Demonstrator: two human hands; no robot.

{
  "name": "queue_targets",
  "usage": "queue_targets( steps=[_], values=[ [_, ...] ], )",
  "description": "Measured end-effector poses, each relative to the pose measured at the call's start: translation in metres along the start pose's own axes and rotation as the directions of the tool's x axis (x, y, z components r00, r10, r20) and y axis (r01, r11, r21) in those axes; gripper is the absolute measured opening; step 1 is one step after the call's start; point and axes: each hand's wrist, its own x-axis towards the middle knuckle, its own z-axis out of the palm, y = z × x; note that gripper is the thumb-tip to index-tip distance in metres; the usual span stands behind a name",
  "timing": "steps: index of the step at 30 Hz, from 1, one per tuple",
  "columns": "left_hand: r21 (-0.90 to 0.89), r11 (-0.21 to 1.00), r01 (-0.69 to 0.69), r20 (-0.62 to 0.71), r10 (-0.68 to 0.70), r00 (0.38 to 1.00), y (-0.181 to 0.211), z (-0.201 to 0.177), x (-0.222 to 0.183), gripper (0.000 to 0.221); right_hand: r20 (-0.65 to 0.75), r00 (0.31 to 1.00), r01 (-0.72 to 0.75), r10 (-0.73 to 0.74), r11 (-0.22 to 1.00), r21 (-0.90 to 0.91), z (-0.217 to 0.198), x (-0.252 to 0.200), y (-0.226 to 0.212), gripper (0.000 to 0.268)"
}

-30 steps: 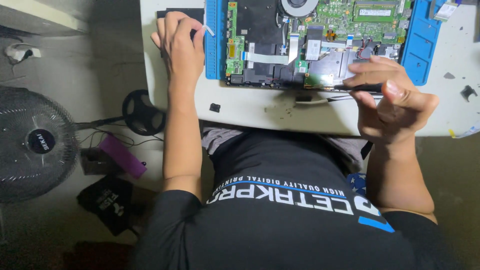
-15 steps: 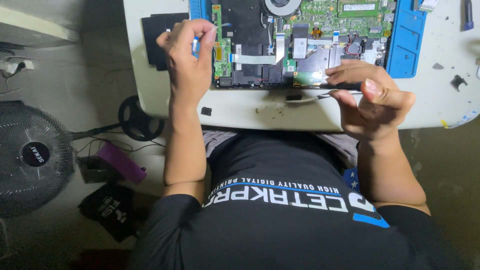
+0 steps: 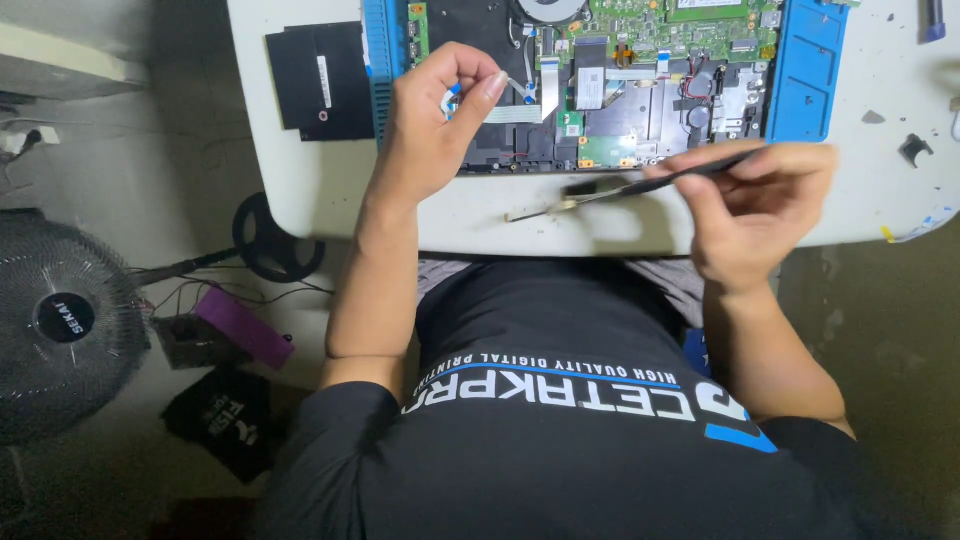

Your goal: Connecting internal ribbon cables and using a screwdriver to secure components on a laptop motherboard.

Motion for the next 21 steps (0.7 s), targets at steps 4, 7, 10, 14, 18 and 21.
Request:
queue_targets(
  steps=[4, 7, 10, 14, 18, 21],
  values=[
    [-0.001, 0.999, 0.045, -0.023, -0.045, 0.999, 0.007, 0.000, 0.002, 0.014, 0.170, 0.985, 0.026, -0.028, 1.000, 0.016, 0.016, -0.036, 0.028, 0.037],
    [-0.003, 0.999, 0.039, -0.010, -0.039, 0.999, 0.012, -0.001, 0.003, 0.014, 0.313, 0.940, 0.171, -0.133, 0.980, -0.098, 0.027, -0.039, 0.035, 0.039],
    [-0.004, 0.999, 0.037, 0.016, -0.037, 0.999, 0.008, 0.001, 0.004, 0.012, 0.453, 0.872, 0.324, -0.186, 0.912, -0.250, 0.035, -0.037, 0.036, 0.041],
    [-0.034, 0.997, 0.070, 0.066, -0.068, 0.996, -0.002, 0.007, 0.009, 0.012, 0.534, 0.822, 0.438, -0.196, 0.818, -0.373, 0.040, -0.033, 0.041, 0.037],
    [0.033, 0.984, 0.177, 0.097, -0.179, 0.979, -0.007, 0.017, 0.019, 0.014, 0.535, 0.835, 0.418, -0.128, 0.778, -0.468, 0.042, -0.027, 0.042, 0.035],
    [0.075, 0.968, 0.241, 0.156, -0.250, 0.956, -0.008, 0.024, 0.024, 0.011, 0.538, 0.836, 0.410, -0.106, 0.773, -0.485, 0.037, -0.023, 0.048, 0.031]
  ],
)
